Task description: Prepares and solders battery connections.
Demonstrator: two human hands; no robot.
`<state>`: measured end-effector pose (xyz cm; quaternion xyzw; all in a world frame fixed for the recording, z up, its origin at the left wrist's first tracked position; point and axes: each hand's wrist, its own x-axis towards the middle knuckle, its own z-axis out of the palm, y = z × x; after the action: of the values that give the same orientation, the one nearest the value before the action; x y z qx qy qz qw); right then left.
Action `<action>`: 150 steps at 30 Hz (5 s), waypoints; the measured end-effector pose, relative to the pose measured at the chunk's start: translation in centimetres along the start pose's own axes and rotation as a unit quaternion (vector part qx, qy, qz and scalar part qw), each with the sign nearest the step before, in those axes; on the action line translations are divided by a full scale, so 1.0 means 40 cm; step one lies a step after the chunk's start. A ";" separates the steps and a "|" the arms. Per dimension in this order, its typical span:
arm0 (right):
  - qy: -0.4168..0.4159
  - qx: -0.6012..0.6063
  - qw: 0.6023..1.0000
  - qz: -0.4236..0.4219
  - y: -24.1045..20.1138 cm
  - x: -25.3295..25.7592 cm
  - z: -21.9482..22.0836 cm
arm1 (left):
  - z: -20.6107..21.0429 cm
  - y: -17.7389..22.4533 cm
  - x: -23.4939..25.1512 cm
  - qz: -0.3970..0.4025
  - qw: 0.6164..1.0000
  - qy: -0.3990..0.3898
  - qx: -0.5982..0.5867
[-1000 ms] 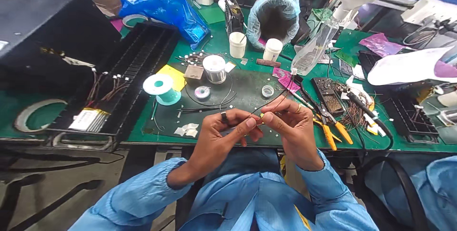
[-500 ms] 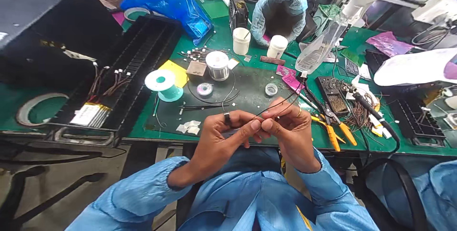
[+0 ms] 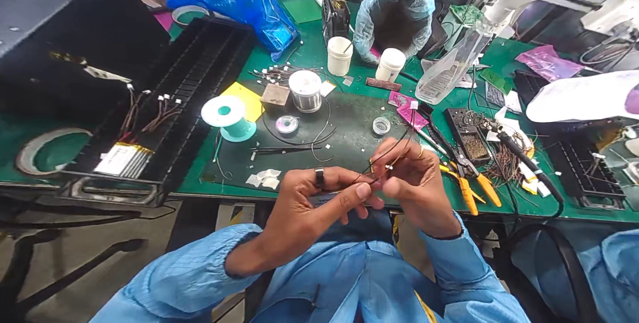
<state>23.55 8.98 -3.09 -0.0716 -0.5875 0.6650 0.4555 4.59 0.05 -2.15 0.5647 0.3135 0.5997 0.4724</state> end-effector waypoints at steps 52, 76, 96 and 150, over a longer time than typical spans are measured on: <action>0.097 0.012 0.995 -0.026 -0.063 -0.009 -0.021 | 0.006 -0.006 -0.010 -0.032 0.998 -0.020 -0.042; 0.058 -0.007 0.998 0.037 -0.022 -0.016 0.028 | 0.006 -0.022 -0.004 -0.038 0.998 -0.029 -0.046; -0.072 -0.163 0.979 0.099 -0.010 0.128 0.072 | -0.084 -0.001 -0.113 -0.094 0.994 0.014 -0.052; -0.052 -0.177 0.968 0.173 0.116 0.012 0.040 | -0.060 -0.104 -0.105 -0.074 0.965 0.250 0.035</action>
<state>19.83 8.66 -6.34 -0.2168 -0.6975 0.6218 0.2825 2.81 -1.95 -7.91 0.3883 0.4835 0.6741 0.4014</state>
